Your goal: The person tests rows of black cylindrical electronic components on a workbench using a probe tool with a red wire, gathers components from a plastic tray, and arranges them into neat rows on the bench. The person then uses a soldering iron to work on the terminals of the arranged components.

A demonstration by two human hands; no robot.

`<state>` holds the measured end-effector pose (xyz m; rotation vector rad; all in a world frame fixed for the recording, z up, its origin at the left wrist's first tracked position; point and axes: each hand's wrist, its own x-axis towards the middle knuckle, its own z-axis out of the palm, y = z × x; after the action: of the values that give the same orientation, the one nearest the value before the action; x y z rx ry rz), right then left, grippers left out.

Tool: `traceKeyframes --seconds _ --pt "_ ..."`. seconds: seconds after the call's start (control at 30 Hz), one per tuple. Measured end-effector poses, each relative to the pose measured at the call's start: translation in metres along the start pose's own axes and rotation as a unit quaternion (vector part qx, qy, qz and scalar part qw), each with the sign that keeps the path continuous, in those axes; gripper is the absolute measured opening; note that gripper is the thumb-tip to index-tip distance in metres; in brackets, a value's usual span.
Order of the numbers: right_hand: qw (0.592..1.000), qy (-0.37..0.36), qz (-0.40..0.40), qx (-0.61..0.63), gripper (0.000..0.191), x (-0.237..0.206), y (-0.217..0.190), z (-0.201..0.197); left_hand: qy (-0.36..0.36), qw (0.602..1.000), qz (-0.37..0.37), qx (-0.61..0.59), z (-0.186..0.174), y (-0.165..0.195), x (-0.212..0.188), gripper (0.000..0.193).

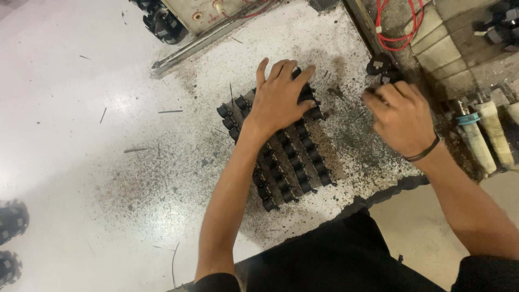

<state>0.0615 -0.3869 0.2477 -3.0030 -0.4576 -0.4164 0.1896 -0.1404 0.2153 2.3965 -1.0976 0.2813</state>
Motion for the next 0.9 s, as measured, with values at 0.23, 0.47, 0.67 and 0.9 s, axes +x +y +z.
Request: traceKeyframes --seconds 0.23,0.47,0.67,0.9 --pt "0.988 -0.033 0.044 0.145 0.04 -0.009 -0.013 0.023 0.033 0.999 0.011 0.017 0.01 0.046 -0.036 0.02" --pt "0.992 -0.05 -0.053 0.1 0.037 -0.008 -0.013 0.007 0.075 0.996 -0.007 0.04 0.015 0.059 -0.032 0.02" --pt "0.971 -0.019 0.028 0.235 0.014 -0.013 -0.042 0.024 0.069 0.996 -0.03 0.037 0.012 0.063 -0.036 0.011" --pt "0.977 0.038 0.009 0.21 0.011 0.002 -0.05 0.02 0.066 0.998 -0.017 0.009 0.011 0.056 -0.036 0.009"
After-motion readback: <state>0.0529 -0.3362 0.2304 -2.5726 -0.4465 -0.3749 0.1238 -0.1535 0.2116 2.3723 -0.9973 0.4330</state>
